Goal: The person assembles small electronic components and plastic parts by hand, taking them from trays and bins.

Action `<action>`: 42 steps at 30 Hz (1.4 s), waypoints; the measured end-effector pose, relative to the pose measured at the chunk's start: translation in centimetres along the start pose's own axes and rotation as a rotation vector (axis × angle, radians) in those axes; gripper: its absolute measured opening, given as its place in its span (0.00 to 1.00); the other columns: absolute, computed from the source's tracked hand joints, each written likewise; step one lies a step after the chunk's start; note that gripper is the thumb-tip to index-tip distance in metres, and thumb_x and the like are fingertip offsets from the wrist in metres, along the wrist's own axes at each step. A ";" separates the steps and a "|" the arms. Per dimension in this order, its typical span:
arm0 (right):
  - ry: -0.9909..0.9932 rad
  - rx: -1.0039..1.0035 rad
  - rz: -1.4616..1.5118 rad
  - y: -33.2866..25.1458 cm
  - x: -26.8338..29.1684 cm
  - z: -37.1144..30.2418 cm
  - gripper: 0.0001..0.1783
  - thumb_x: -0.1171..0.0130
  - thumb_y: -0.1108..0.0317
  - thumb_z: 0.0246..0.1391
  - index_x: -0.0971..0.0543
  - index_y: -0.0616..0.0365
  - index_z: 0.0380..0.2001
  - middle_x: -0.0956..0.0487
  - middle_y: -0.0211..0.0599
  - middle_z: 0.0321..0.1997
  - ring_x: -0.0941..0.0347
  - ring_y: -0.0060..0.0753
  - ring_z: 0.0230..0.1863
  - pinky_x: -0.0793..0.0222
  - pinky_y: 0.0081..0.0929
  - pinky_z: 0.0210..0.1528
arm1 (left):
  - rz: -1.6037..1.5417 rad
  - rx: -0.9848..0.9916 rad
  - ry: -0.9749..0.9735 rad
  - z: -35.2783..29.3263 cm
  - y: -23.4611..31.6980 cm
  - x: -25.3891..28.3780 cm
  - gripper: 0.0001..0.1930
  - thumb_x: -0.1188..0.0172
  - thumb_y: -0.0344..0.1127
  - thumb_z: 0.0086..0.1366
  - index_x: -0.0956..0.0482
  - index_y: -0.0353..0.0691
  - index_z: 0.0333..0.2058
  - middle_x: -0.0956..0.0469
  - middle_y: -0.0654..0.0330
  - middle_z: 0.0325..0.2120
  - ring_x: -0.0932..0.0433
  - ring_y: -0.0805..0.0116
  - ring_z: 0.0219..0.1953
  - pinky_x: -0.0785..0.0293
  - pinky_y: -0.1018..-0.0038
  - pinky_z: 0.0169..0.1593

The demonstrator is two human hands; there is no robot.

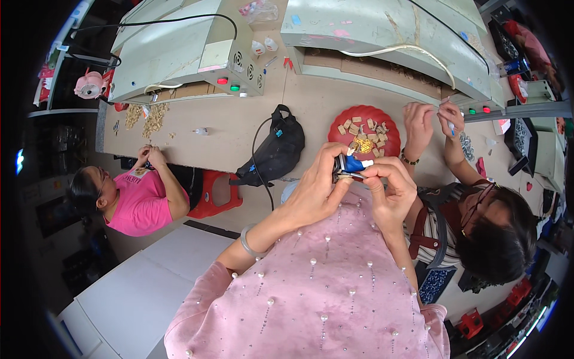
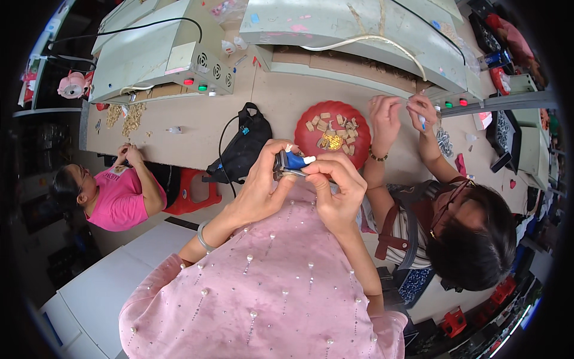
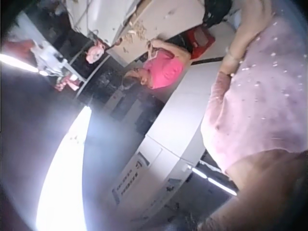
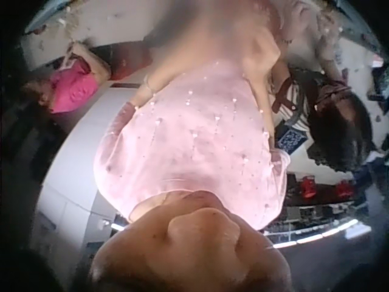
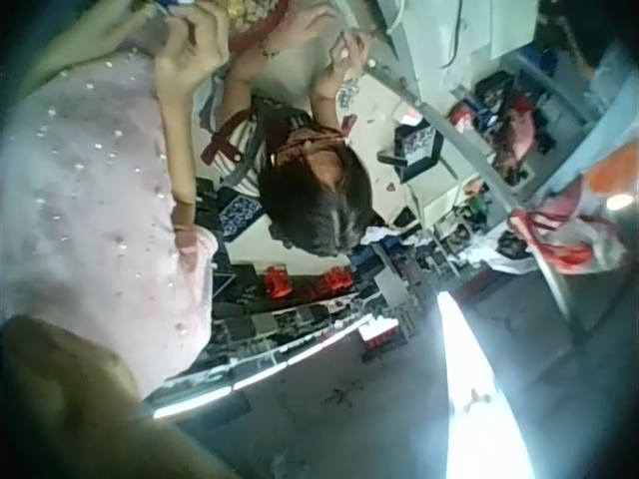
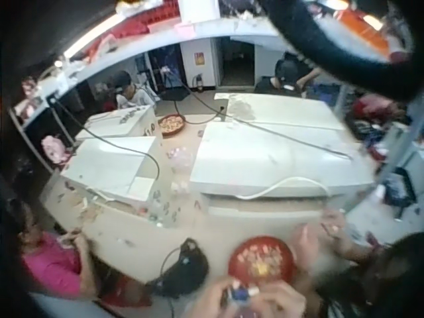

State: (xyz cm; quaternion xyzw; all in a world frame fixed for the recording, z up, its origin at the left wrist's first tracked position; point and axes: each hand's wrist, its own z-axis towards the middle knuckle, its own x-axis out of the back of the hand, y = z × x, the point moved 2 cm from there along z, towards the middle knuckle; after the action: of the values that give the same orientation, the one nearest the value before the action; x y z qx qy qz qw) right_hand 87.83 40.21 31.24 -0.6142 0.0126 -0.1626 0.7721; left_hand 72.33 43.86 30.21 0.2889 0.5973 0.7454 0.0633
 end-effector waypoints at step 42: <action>0.046 -0.126 0.311 0.3 0.1 -0.6 0.03 0.49 0.74 0.60 0.28 0.63 0.35 0.29 0.35 0.36 0.31 0.20 0.33 0.34 0.17 0.37 | -0.789 0.085 -0.111 0.2 -0.2 -1.0 0.20 0.45 0.28 0.62 0.39 0.40 0.52 0.41 0.53 0.55 0.35 0.67 0.56 0.31 0.67 0.56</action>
State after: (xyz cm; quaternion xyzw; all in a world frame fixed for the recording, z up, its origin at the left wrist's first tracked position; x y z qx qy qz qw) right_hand 87.84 39.72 30.79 -0.6483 0.1352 -0.0541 0.7473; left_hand 73.21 43.68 29.67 0.0796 0.6885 0.6219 0.3646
